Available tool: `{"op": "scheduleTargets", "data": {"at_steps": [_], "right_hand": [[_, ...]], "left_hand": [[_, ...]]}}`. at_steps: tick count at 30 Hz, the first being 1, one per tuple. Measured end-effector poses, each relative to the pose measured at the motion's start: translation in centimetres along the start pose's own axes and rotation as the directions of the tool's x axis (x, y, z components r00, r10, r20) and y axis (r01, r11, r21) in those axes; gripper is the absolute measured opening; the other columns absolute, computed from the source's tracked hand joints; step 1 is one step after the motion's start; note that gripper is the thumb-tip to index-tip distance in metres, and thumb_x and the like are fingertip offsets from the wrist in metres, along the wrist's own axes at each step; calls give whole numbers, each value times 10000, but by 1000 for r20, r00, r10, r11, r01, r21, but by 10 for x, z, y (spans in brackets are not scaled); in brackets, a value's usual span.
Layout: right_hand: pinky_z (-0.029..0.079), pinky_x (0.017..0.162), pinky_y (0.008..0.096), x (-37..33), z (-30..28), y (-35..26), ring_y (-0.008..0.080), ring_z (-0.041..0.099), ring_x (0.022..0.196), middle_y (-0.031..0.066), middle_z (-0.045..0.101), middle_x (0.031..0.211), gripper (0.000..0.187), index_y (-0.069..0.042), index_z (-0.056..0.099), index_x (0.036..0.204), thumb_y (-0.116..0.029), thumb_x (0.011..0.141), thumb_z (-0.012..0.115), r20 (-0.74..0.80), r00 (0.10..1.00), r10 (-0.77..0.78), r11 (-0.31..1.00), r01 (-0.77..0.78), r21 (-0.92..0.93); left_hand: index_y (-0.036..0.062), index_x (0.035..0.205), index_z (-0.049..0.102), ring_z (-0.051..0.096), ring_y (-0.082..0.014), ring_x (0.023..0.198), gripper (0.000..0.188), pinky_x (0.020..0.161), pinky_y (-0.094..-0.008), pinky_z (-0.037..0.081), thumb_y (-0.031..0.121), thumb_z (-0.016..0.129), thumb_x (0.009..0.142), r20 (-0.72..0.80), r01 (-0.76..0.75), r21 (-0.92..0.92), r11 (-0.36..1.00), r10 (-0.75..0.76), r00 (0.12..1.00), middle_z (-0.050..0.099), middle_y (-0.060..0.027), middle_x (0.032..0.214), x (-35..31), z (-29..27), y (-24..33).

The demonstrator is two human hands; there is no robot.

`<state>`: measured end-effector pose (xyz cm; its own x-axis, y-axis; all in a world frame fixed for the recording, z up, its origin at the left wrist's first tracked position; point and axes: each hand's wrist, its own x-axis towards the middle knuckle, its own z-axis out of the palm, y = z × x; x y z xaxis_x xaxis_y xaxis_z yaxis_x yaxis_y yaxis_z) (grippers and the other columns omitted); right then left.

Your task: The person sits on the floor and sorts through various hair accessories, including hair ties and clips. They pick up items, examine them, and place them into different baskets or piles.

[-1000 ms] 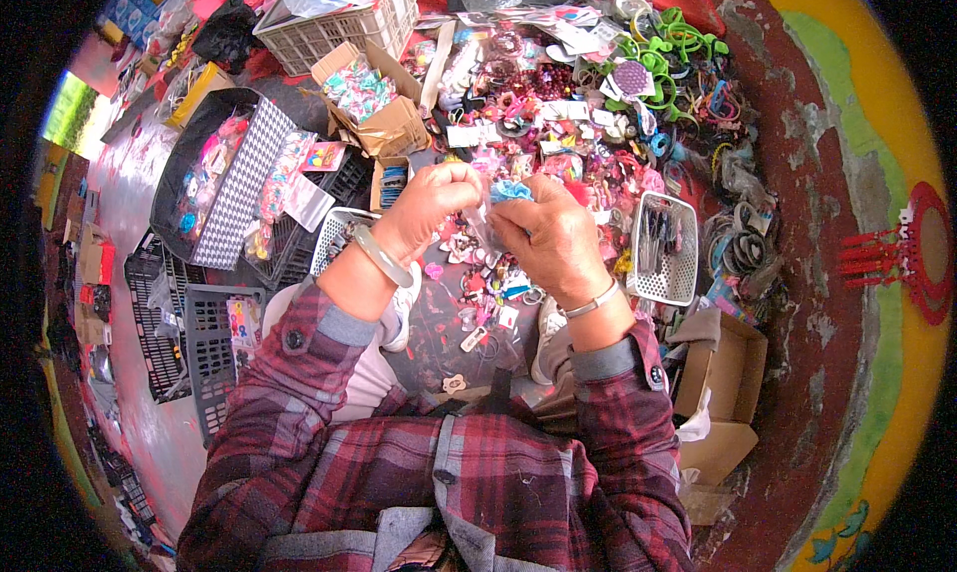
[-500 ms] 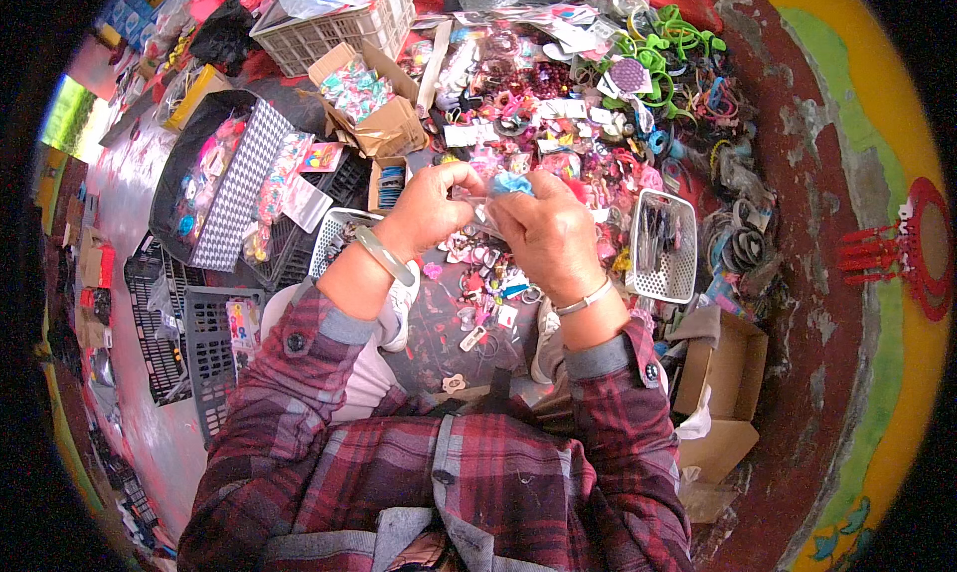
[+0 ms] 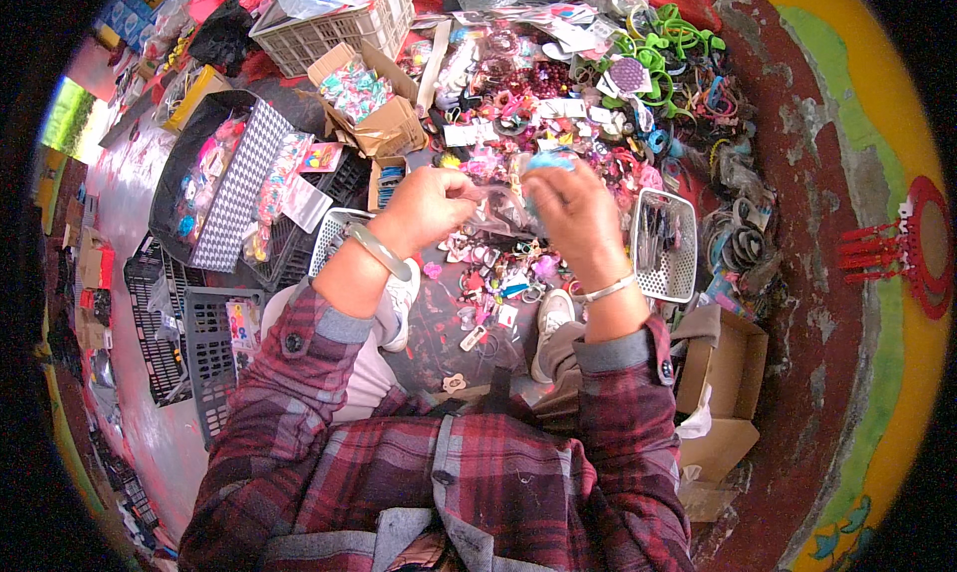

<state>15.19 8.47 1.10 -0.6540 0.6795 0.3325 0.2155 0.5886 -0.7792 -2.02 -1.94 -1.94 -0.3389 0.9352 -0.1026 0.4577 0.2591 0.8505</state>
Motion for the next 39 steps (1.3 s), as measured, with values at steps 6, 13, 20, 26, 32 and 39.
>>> {"op": "scheduleTargets", "data": {"at_steps": [6,13,20,26,32,39], "right_hand": [[431,804,236,-2,-28,-38,103,537,919,42,560,1004,344,-14,526,1098,78,769,567,8,984,176,762,-142,631],[455,728,236,-4,-20,-24,96,562,806,27,608,884,274,-28,595,1017,28,750,612,309,938,158,918,-255,304],[475,735,336,-7,-7,-25,290,600,823,119,626,874,278,-63,606,960,6,691,615,162,982,-97,986,117,-118],[471,732,315,-7,-5,-24,257,599,807,106,615,838,267,-56,600,947,23,691,613,182,979,-91,986,114,-119],[445,724,244,-7,-5,-12,100,543,796,18,595,849,240,-34,601,946,53,723,619,212,969,125,958,-173,227],[432,672,202,-7,-5,-10,54,522,752,-15,590,818,196,-31,599,930,48,751,614,257,938,232,836,-328,441]], "left_hand": [[73,708,648,600,-329,670,141,608,-401,458,194,577,686,-90,126,147,981,-114,989,622,-155,700,2,-12,-2],[35,795,652,615,-232,584,162,560,-342,462,170,588,731,-53,-2,179,984,11,999,621,-136,666,-1,-1,4],[54,821,648,609,-285,677,173,607,-357,469,177,554,743,80,-186,246,951,172,982,609,-162,713,-7,7,9],[31,934,623,579,-100,726,213,662,-286,462,143,601,754,350,-132,-153,979,179,920,635,-82,786,-4,-2,10],[-17,880,610,536,-61,735,160,682,-234,444,80,601,754,361,-25,-445,895,205,910,606,1,775,-5,-1,13],[-23,957,631,546,-67,781,185,722,-224,446,34,575,790,423,-53,-302,952,183,888,620,-2,836,0,-5,4]]}}
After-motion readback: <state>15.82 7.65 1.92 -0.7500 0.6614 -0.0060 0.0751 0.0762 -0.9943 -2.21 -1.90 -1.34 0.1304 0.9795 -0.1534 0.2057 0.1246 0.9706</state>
